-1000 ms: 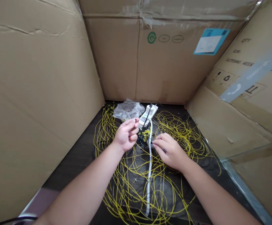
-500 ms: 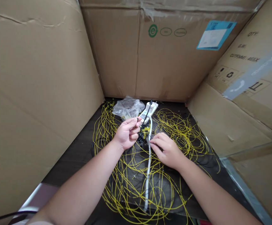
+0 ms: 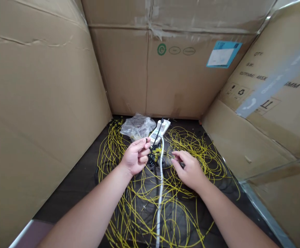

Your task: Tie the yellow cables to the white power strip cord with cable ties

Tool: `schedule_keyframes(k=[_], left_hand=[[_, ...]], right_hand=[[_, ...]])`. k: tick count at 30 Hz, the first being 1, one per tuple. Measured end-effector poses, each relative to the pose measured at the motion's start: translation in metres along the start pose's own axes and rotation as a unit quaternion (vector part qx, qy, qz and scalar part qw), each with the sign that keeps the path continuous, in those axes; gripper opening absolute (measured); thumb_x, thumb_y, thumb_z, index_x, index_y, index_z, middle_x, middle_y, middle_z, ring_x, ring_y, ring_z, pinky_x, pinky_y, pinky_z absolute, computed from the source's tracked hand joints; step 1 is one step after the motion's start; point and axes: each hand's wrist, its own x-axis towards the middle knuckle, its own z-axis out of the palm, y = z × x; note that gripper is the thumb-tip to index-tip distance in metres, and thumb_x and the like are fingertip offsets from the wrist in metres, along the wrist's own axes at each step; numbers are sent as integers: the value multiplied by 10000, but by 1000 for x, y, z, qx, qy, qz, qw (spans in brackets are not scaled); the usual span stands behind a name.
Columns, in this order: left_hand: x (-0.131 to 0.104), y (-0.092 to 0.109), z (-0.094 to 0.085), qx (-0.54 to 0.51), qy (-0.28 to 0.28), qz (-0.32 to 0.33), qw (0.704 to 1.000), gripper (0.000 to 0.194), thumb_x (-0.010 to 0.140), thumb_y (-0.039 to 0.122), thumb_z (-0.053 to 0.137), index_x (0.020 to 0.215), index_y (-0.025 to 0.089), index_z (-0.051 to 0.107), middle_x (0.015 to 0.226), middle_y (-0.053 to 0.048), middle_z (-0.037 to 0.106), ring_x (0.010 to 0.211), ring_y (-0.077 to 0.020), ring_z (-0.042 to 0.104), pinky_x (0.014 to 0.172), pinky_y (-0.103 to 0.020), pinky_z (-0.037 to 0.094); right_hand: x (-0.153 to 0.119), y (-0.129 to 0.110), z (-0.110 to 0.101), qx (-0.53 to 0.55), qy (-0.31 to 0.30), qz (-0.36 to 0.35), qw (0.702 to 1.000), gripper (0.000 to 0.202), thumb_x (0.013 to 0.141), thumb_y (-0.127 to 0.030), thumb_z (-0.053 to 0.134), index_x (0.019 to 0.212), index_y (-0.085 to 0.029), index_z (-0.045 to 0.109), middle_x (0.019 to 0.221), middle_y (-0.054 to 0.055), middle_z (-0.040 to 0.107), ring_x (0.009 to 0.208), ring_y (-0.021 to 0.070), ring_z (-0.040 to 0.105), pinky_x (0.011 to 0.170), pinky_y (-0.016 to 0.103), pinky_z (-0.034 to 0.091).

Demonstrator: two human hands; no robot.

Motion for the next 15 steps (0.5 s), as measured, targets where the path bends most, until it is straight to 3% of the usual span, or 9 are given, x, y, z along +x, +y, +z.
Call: schedule_keyframes(k=[15], left_hand=[[1, -1, -1, 2, 8, -6, 1000, 143, 764, 164, 612, 889, 106, 579, 654, 44, 410, 380, 15, 215, 293, -73, 171]], right_hand=[[4, 9, -3, 8, 44, 16, 999, 159, 851, -230, 490, 942, -192, 615, 849, 72, 606, 806, 204, 577, 742, 355, 484]])
